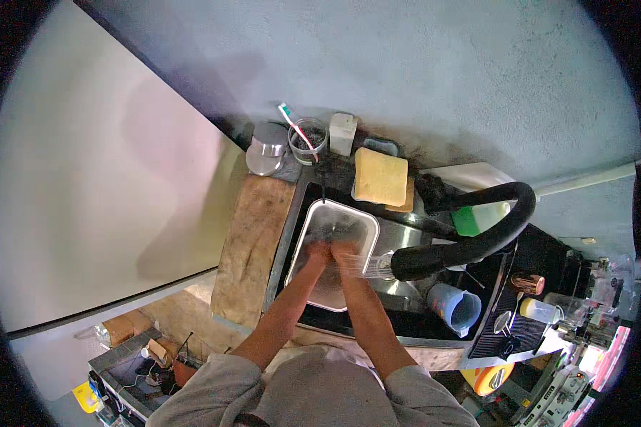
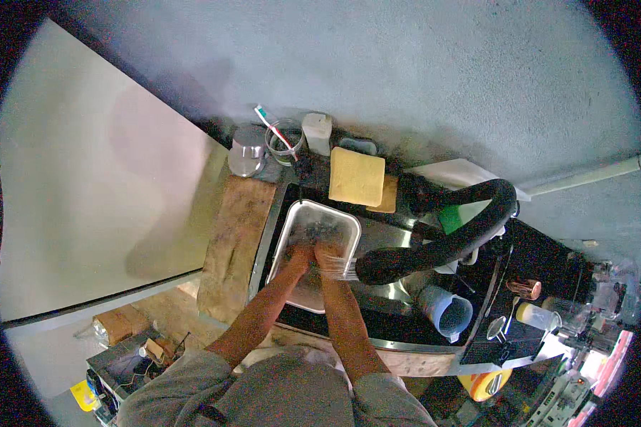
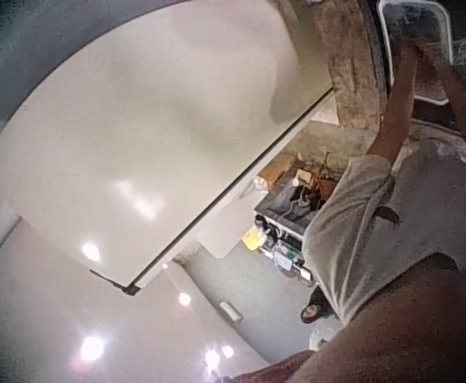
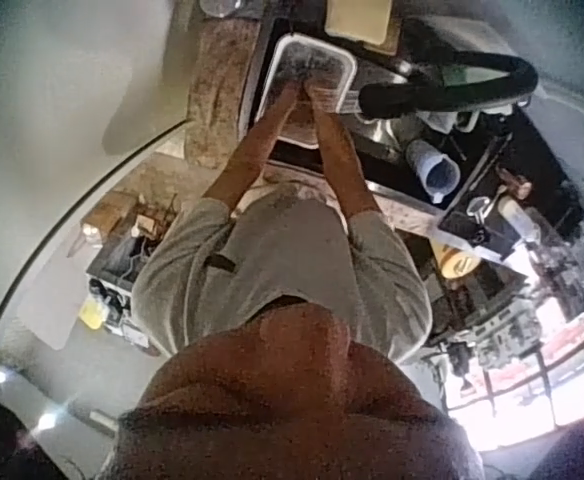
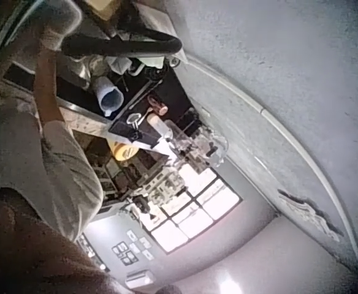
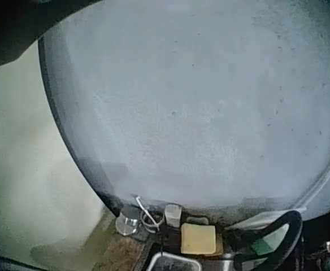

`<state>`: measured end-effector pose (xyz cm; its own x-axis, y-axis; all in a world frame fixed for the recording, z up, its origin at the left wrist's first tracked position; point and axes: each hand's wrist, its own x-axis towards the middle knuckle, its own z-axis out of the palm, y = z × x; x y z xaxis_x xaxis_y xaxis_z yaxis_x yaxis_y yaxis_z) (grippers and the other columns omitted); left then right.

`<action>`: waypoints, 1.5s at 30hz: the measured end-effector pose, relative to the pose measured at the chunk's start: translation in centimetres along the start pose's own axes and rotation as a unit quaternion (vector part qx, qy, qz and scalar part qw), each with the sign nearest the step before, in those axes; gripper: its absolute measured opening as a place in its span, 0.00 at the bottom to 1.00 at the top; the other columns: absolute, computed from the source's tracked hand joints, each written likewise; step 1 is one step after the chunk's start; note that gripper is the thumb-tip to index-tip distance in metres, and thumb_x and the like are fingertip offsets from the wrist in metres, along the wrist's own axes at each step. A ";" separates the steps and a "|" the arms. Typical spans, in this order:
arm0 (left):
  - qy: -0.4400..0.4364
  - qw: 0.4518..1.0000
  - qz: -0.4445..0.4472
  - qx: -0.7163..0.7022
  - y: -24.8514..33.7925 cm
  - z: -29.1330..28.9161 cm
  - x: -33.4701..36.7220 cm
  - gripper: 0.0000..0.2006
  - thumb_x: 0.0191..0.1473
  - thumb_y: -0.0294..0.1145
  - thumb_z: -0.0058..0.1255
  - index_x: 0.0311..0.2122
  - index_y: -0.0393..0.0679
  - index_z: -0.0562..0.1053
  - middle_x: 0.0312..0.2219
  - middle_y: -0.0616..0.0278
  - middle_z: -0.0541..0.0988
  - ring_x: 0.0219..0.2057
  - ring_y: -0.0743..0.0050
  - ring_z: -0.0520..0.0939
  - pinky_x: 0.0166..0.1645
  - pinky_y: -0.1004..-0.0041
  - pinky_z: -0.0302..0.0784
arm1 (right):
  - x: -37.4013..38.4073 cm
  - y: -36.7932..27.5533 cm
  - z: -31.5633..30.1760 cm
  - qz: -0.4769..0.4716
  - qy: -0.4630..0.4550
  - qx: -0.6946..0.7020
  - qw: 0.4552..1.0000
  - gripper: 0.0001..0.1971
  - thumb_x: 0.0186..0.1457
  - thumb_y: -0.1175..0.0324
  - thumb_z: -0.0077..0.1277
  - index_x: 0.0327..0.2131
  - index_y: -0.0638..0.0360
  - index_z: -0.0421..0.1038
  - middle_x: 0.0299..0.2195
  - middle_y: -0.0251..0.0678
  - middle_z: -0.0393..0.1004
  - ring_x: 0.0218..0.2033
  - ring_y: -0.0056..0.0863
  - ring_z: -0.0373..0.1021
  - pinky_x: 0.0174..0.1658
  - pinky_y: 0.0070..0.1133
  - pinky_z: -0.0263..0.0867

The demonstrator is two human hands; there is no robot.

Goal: Prepare a pitcher of milk, store it in the fridge, wash a cleaning cloth in the sink, and then wipe down the espresso machine.

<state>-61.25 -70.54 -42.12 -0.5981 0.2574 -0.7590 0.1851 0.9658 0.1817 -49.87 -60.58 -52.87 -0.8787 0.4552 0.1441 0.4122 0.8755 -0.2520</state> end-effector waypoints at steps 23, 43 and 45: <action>0.214 0.945 0.221 0.112 -0.4 -27.9 -28.5 0.11 0.46 0.36 0.66 0.32 0.40 0.81 0.31 0.49 0.83 0.36 0.52 0.86 0.39 0.51 0.81 | 12.2 -12.0 -42.0 -0.167 -0.052 0.228 0.958 0.09 0.50 0.75 0.57 0.37 0.59 0.77 0.38 0.46 0.78 0.44 0.49 0.75 0.51 0.37 0.70; 0.222 0.965 0.109 -0.084 -2.6 -11.2 -7.3 0.26 0.59 0.43 0.47 0.58 0.36 0.68 0.53 0.44 0.75 0.55 0.42 0.76 0.59 0.53 0.72 | 13.8 -11.7 -21.8 -0.058 -0.174 0.063 0.981 0.12 0.50 0.64 0.55 0.34 0.61 0.79 0.33 0.52 0.79 0.37 0.47 0.76 0.41 0.43 0.71; 0.292 0.941 0.159 -0.069 -1.5 -13.8 -11.5 0.23 0.49 0.30 0.58 0.50 0.32 0.70 0.47 0.40 0.77 0.50 0.39 0.77 0.56 0.54 0.74 | 17.7 -15.4 -31.8 -0.066 -0.342 0.045 0.936 0.18 0.54 0.64 0.54 0.46 0.62 0.77 0.44 0.57 0.77 0.50 0.47 0.74 0.51 0.39 0.70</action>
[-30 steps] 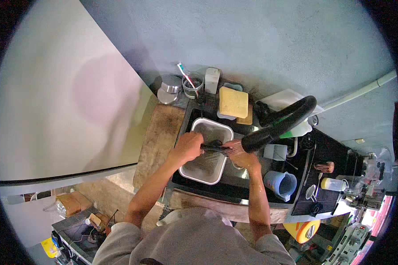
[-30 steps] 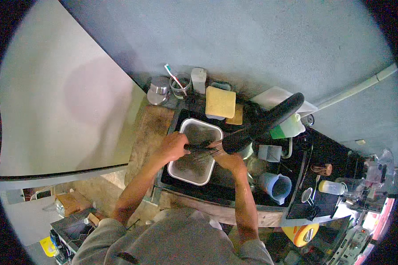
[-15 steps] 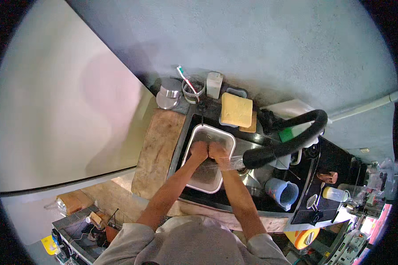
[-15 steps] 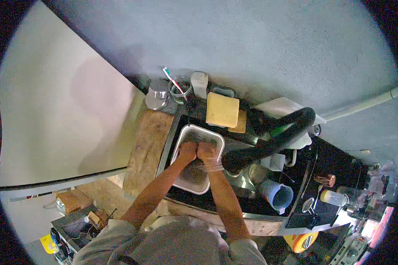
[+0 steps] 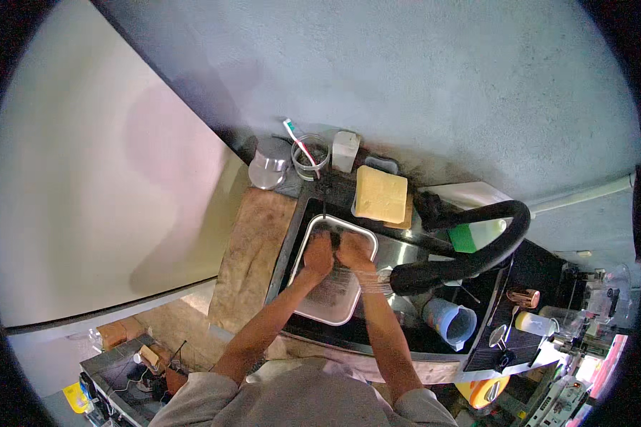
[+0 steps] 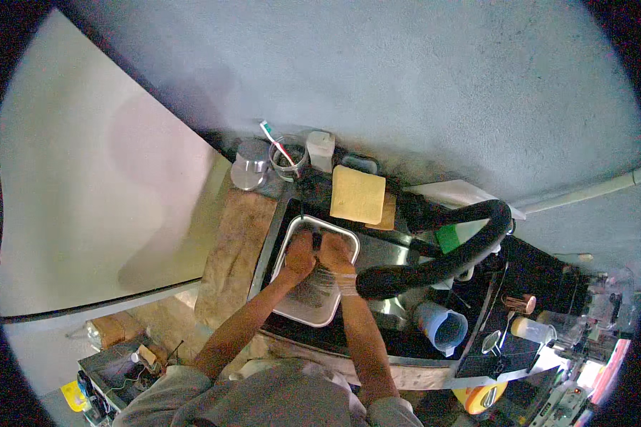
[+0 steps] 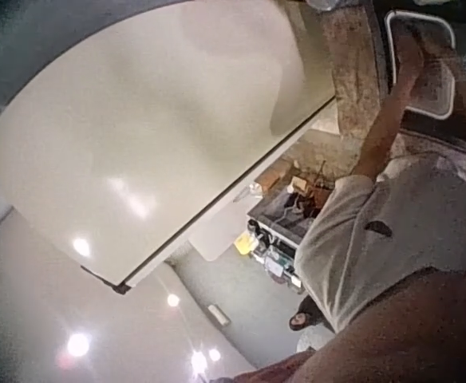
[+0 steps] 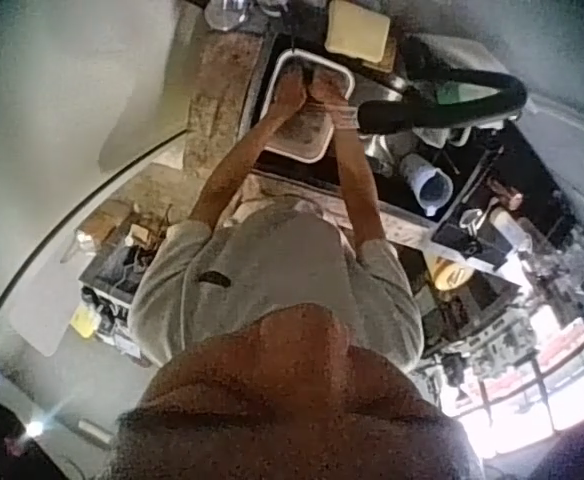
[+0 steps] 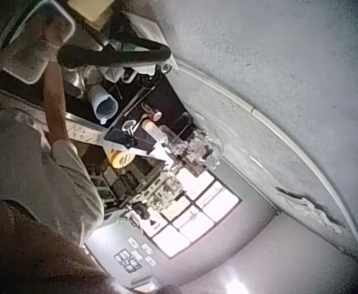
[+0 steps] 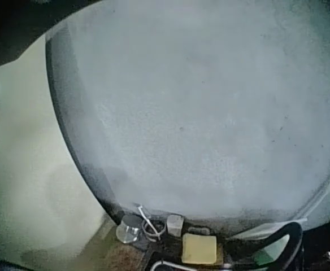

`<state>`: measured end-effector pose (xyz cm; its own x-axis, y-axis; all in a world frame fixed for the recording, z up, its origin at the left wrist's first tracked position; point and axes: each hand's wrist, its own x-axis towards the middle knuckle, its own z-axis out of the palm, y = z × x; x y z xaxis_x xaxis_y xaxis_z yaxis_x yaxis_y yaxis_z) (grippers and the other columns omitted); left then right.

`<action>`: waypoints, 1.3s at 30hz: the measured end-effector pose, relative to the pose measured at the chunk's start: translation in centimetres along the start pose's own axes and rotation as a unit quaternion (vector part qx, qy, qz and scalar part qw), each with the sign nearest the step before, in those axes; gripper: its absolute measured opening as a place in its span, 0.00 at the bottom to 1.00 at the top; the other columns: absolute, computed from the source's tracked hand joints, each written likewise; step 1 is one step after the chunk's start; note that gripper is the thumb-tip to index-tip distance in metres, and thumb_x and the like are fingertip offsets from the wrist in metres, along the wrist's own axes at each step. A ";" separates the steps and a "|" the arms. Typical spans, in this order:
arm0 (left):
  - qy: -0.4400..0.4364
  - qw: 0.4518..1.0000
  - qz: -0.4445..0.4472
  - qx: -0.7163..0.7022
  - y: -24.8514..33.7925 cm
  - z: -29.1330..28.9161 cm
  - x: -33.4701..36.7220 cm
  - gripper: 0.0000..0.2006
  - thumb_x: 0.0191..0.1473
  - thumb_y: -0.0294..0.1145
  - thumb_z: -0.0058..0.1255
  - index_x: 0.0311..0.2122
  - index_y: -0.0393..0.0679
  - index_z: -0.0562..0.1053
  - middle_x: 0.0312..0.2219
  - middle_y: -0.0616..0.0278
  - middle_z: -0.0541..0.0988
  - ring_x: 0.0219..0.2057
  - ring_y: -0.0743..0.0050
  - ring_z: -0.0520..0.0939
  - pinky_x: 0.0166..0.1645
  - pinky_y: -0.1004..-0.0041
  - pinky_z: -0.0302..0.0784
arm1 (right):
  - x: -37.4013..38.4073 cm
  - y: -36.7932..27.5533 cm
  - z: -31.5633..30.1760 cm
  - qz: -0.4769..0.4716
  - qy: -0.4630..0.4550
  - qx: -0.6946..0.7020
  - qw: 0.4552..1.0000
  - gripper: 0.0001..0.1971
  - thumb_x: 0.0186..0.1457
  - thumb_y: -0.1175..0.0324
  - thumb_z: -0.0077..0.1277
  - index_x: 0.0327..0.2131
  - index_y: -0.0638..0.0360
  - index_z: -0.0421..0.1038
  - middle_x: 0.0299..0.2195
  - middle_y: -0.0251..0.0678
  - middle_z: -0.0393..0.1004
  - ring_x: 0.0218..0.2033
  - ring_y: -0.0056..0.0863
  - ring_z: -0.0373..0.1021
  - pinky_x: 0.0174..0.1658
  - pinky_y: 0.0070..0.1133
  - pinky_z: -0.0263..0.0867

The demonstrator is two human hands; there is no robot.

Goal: Prepare a pitcher of milk, store it in the fridge, wash a cleaning cloth in the sink, and then wipe down the espresso machine.

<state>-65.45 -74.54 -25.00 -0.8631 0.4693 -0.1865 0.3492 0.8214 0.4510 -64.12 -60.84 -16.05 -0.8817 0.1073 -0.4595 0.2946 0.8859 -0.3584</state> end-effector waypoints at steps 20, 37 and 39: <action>-0.032 0.991 0.074 0.103 4.0 -13.0 -5.0 0.08 0.51 0.31 0.57 0.37 0.41 0.76 0.34 0.52 0.82 0.39 0.51 0.85 0.39 0.58 0.81 | -8.3 1.6 0.0 -0.148 0.151 0.054 0.976 0.11 0.48 0.71 0.56 0.36 0.65 0.76 0.36 0.56 0.79 0.39 0.51 0.77 0.41 0.37 0.72; -0.133 0.990 0.007 0.038 -5.1 6.6 2.5 0.23 0.53 0.31 0.57 0.54 0.37 0.73 0.52 0.38 0.76 0.56 0.43 0.77 0.56 0.53 0.76 | 4.1 2.9 10.8 0.019 0.219 0.061 0.974 0.10 0.53 0.63 0.51 0.35 0.58 0.75 0.33 0.49 0.78 0.38 0.54 0.76 0.41 0.51 0.69; -0.146 0.989 0.009 0.022 3.2 -1.8 0.7 0.15 0.49 0.27 0.58 0.44 0.38 0.76 0.39 0.43 0.82 0.45 0.43 0.83 0.47 0.53 0.82 | 0.9 6.8 9.2 -0.014 0.213 -0.064 0.975 0.11 0.51 0.65 0.52 0.36 0.60 0.74 0.32 0.49 0.77 0.38 0.54 0.75 0.40 0.46 0.70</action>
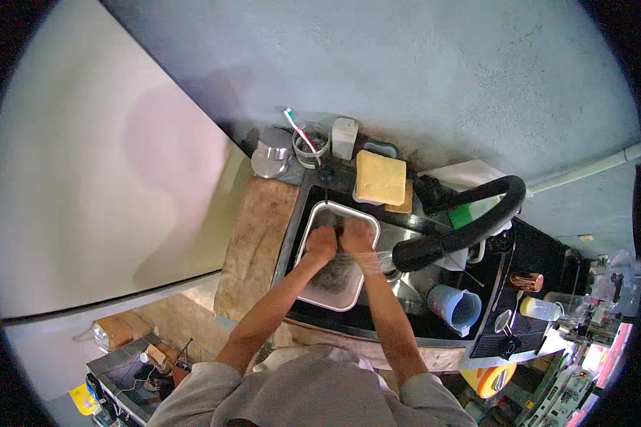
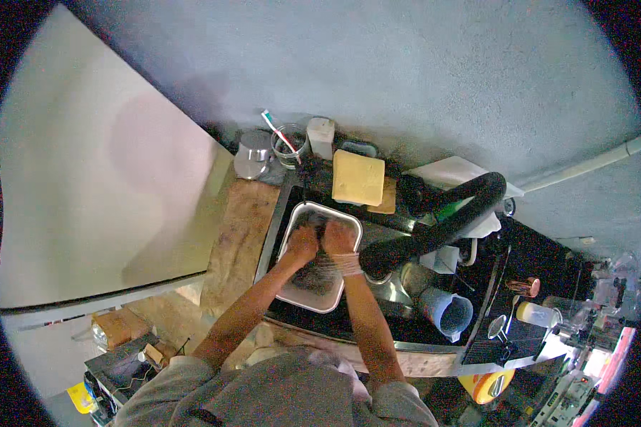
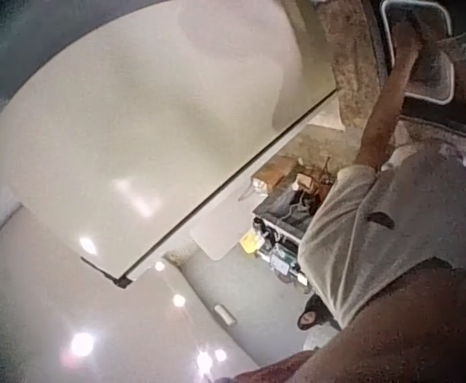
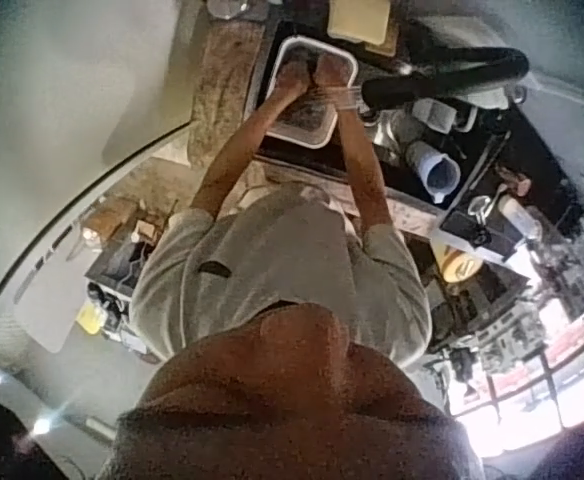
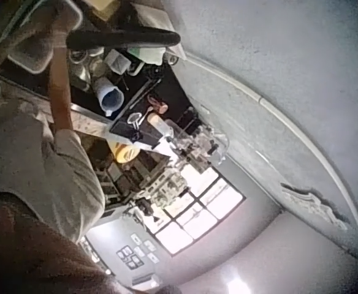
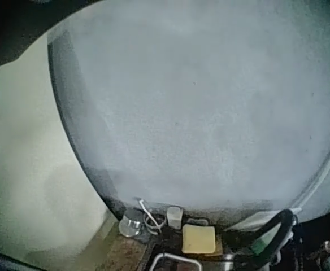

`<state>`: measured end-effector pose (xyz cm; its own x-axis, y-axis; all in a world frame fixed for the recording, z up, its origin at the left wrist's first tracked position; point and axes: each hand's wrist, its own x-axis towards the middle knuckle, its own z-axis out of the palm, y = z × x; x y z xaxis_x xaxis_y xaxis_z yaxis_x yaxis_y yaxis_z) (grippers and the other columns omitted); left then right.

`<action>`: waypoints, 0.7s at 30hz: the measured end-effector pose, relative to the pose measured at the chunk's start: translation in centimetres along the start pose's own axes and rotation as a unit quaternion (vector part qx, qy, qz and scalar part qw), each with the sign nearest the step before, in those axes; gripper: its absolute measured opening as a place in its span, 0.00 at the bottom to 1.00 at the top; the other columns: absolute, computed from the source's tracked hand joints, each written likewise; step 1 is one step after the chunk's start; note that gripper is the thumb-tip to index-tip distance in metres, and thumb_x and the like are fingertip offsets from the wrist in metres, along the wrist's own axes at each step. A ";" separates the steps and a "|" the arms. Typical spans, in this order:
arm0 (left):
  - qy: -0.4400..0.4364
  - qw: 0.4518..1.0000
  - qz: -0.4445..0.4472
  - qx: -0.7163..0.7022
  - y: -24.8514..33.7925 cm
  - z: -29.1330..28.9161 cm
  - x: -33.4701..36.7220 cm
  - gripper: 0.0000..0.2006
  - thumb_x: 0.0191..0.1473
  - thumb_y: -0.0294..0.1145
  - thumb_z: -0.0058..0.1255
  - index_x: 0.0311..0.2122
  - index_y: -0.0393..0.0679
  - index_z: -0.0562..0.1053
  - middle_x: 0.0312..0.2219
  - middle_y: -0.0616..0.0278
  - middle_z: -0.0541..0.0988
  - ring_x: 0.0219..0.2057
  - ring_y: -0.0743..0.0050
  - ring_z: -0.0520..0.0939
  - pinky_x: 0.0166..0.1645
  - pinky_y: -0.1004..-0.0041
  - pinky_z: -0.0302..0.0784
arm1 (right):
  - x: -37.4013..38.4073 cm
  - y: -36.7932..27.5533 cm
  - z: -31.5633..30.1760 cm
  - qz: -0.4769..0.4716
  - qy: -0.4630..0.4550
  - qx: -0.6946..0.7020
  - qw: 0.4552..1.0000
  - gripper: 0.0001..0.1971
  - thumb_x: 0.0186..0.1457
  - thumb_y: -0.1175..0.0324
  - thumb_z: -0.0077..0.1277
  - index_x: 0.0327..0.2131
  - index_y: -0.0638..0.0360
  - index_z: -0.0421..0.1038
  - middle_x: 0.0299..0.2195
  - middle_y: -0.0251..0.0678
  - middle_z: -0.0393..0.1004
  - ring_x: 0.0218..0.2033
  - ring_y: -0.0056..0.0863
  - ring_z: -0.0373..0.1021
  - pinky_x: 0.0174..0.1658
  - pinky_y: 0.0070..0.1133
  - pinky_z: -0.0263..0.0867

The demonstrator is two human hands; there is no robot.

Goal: Prepare a pitcher of milk, store it in the fridge, wash a cleaning cloth in the sink, and then wipe down the espresso machine.

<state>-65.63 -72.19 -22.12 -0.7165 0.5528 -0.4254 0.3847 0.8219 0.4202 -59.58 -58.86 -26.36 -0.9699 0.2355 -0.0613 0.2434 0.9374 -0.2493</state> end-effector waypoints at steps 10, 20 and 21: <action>0.129 0.972 0.135 -0.145 1.4 -17.0 -13.1 0.15 0.44 0.29 0.67 0.34 0.37 0.72 0.32 0.46 0.80 0.37 0.41 0.81 0.40 0.54 0.75 | -8.7 -3.5 -20.9 -0.001 -0.010 0.350 0.937 0.12 0.49 0.79 0.55 0.39 0.63 0.76 0.34 0.48 0.79 0.40 0.42 0.77 0.45 0.31 0.71; 0.065 0.990 0.119 0.031 1.3 -7.7 -5.6 0.06 0.51 0.28 0.54 0.30 0.38 0.79 0.33 0.44 0.83 0.39 0.40 0.84 0.45 0.52 0.80 | -3.0 -4.3 -10.8 -0.068 -0.121 0.063 0.988 0.12 0.46 0.73 0.56 0.36 0.65 0.78 0.35 0.53 0.79 0.42 0.52 0.76 0.46 0.42 0.71; 0.030 0.995 0.095 0.025 1.4 -3.6 -2.7 0.07 0.52 0.30 0.53 0.31 0.39 0.80 0.34 0.45 0.83 0.41 0.41 0.84 0.46 0.52 0.80 | -1.8 -3.2 -7.2 -0.044 -0.125 0.054 0.990 0.13 0.46 0.71 0.56 0.36 0.65 0.79 0.36 0.54 0.80 0.43 0.53 0.76 0.47 0.43 0.72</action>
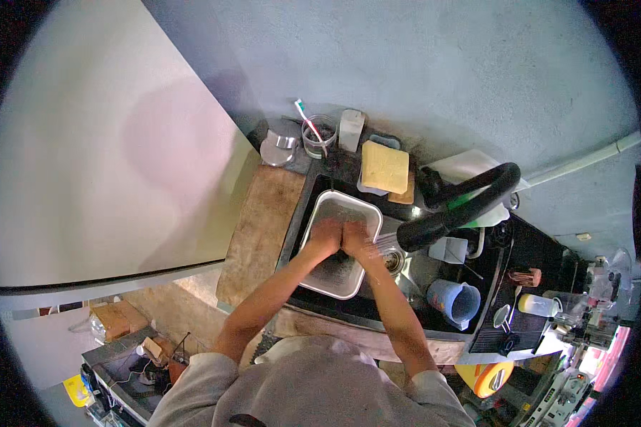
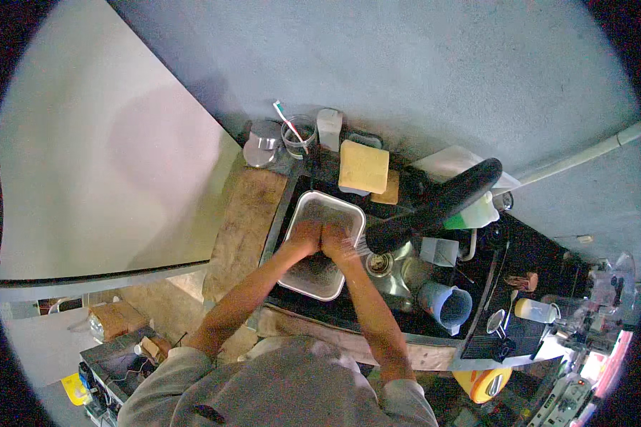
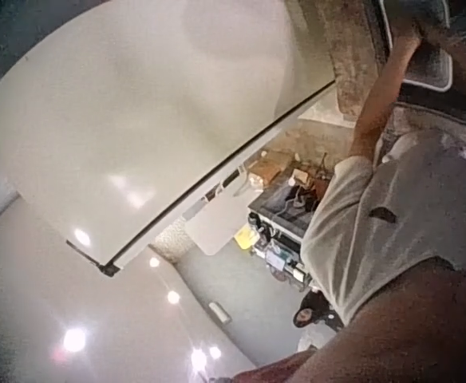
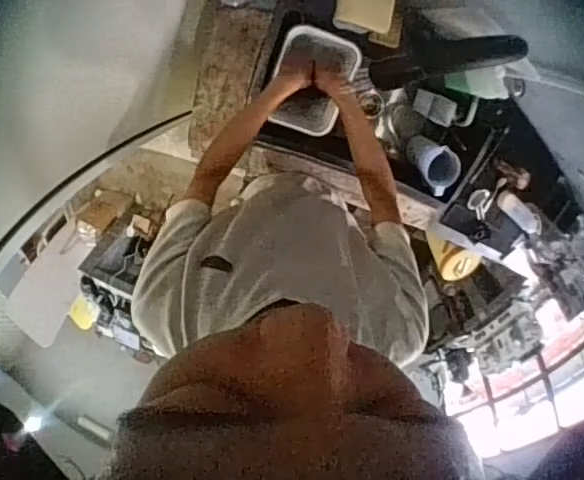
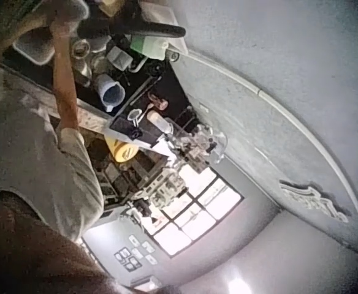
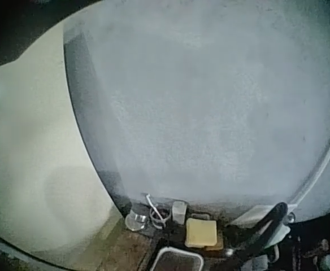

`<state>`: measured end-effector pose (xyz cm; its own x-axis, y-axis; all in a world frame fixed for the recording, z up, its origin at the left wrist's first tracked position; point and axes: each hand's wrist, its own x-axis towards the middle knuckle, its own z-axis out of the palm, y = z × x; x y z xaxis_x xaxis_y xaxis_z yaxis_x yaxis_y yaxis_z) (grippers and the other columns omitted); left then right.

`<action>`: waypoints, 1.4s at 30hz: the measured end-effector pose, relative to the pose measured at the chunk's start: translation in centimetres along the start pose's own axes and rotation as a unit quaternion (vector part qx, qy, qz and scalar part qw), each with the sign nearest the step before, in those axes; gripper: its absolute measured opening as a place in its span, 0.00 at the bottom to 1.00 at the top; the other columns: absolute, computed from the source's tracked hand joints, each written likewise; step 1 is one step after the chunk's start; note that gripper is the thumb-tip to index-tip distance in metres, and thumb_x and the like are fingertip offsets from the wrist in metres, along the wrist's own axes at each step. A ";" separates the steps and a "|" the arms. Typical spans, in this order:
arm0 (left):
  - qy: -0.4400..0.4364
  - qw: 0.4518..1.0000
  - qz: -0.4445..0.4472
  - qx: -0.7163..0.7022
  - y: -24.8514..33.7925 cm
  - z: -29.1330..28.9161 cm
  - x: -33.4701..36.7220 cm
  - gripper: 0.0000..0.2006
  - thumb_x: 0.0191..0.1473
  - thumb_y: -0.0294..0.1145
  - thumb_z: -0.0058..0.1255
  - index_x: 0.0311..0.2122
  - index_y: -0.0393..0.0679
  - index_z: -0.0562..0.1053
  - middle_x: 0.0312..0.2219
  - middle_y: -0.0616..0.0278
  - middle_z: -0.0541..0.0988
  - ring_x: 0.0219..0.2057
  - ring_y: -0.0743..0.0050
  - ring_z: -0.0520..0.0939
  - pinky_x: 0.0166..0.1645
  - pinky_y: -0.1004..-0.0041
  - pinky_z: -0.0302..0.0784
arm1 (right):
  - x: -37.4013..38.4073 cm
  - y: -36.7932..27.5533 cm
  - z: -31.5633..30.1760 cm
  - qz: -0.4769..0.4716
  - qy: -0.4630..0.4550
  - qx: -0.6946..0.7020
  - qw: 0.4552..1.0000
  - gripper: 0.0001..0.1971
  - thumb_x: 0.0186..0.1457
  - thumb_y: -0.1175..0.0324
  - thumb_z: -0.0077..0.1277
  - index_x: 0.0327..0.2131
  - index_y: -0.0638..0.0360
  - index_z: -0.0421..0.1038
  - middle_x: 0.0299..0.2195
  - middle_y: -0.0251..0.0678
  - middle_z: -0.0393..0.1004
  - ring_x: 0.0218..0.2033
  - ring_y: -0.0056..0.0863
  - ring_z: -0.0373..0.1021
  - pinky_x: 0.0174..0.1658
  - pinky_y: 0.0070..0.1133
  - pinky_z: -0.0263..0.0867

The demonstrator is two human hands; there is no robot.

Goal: Prepare a pitcher of milk, store it in the fridge, wash a cleaning cloth in the sink, and then wipe down the espresso machine.

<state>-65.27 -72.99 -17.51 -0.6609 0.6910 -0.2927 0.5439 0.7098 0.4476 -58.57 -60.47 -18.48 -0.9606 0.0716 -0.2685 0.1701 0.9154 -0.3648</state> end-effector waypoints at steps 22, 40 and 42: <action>0.073 0.995 0.010 -0.074 1.3 -11.0 -7.3 0.16 0.51 0.32 0.60 0.42 0.36 0.72 0.32 0.42 0.81 0.38 0.38 0.82 0.42 0.49 0.77 | -5.6 -1.0 -9.8 0.041 0.108 0.249 0.962 0.11 0.56 0.68 0.58 0.42 0.60 0.76 0.35 0.45 0.79 0.38 0.42 0.77 0.44 0.35 0.72; -0.097 0.979 -0.176 0.021 -12.7 13.9 2.6 0.20 0.57 0.40 0.56 0.52 0.41 0.76 0.46 0.54 0.82 0.49 0.48 0.82 0.51 0.55 0.79 | 9.4 2.2 15.7 -0.031 -0.029 0.049 0.998 0.09 0.52 0.66 0.50 0.33 0.60 0.76 0.33 0.52 0.79 0.37 0.52 0.77 0.42 0.44 0.71; -0.086 0.981 -0.172 0.022 -12.0 15.4 3.9 0.21 0.57 0.40 0.54 0.53 0.41 0.75 0.48 0.53 0.81 0.50 0.48 0.80 0.53 0.54 0.77 | 8.3 2.6 16.9 0.014 0.161 0.031 0.986 0.10 0.53 0.64 0.51 0.34 0.60 0.77 0.34 0.52 0.79 0.37 0.52 0.77 0.43 0.46 0.71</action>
<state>-66.42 -76.66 -37.00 -0.7147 0.4191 -0.5600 0.3275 0.9079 0.2616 -62.35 -64.23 -36.69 -0.9736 0.2277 0.0135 0.2014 0.8860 -0.4177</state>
